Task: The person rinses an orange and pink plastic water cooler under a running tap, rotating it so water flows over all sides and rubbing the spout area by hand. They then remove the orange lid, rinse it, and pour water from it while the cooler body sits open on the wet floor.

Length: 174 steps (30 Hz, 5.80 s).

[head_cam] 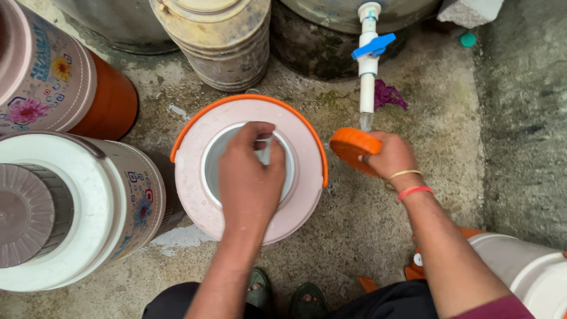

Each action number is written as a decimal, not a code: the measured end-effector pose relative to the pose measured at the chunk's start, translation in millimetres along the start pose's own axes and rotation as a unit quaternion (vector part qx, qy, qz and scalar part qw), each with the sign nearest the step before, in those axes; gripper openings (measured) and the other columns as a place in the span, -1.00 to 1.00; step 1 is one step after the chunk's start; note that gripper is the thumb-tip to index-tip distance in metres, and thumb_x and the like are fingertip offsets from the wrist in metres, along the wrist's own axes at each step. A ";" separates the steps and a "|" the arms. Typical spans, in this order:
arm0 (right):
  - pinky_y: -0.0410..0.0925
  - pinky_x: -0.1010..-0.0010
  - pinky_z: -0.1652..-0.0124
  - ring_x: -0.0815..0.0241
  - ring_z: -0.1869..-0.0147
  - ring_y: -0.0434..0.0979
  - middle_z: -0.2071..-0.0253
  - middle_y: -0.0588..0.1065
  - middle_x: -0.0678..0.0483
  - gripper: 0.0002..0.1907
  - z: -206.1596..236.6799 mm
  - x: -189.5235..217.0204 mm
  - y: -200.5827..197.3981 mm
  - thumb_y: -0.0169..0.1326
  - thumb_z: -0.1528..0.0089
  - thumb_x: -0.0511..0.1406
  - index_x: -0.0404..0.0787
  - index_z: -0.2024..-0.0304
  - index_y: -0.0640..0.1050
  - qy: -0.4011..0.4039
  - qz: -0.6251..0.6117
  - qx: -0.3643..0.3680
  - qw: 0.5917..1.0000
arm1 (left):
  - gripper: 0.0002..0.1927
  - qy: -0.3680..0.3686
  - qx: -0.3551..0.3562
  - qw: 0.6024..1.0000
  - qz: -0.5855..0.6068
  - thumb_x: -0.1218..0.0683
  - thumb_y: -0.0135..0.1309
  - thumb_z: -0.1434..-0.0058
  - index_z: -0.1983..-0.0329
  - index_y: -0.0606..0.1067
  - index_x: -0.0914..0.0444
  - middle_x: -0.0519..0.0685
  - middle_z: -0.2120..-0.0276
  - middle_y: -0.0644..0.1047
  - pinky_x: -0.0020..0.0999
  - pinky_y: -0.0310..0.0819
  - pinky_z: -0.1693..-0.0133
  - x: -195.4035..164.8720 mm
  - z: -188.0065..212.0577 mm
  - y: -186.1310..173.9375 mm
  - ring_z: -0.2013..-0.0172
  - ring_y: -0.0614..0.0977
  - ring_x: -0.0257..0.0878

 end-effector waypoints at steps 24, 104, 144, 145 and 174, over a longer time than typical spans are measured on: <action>0.47 0.22 0.03 -0.01 0.10 0.68 0.03 0.64 -0.05 -0.56 50.8 38.8 -4.4 0.20 -0.10 -0.48 0.03 0.01 0.71 0.060 0.101 -0.039 0.992 | -0.79 0.112 -0.001 0.993 0.049 0.18 0.11 -0.17 0.13 0.57 0.32 0.17 0.18 0.61 -0.03 0.47 -0.01 10.2 -20.1 33.7 0.09 0.62 0.11; 0.48 0.12 -0.25 -0.04 -0.40 0.64 -0.39 0.53 -0.14 -0.41 -0.4 -24.1 -67.1 -0.21 -0.45 -0.09 -0.32 -0.39 0.41 0.021 -0.592 -0.110 0.798 | -0.80 -0.050 -0.102 0.992 0.056 0.03 0.12 -0.30 0.17 0.59 0.25 -0.07 0.34 0.67 -0.30 0.59 0.20 61.4 -53.4 -10.5 0.29 0.71 -0.30; 0.43 -0.21 -0.10 -0.27 -0.21 0.53 -0.23 0.51 -0.22 -0.44 26.5 57.1 -66.4 -0.22 -0.49 -0.03 -0.28 -0.33 0.45 0.086 -0.882 -0.010 0.464 | -0.25 0.140 0.365 0.869 -0.302 0.04 0.04 -0.34 -0.55 0.05 -0.13 0.07 -0.53 0.01 0.28 0.00 -0.36 32.2 -14.7 79.0 -0.44 0.15 0.11; 0.43 -0.20 -0.09 -0.26 -0.20 0.54 -0.22 0.52 -0.22 -0.45 27.7 58.2 -66.5 -0.21 -0.50 -0.04 -0.28 -0.32 0.46 0.086 -0.880 -0.008 0.467 | -0.16 0.087 0.410 0.855 -0.305 -0.13 0.10 -0.32 -0.58 -0.04 -0.14 0.15 -0.54 -0.07 0.25 0.04 -0.35 33.0 -11.5 79.6 -0.45 0.10 0.20; 0.41 -0.03 -0.15 -0.07 -0.25 0.49 -0.19 0.49 -0.07 -0.46 7.4 -26.1 -59.6 -0.10 -0.51 0.01 -0.23 -0.33 0.44 0.044 -0.848 -0.032 0.528 | -0.09 0.085 0.191 0.974 -0.086 -0.19 0.36 -0.05 -0.36 0.31 0.34 0.28 -0.13 0.50 0.04 0.35 -0.17 54.0 -26.1 95.6 -0.15 0.56 0.09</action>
Point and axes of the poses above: each hand's wrist, its own z-axis away from the middle knuckle, its own y-axis out of the palm, x = y × z, the point moved 4 cm from there along -z, towards the middle knuckle
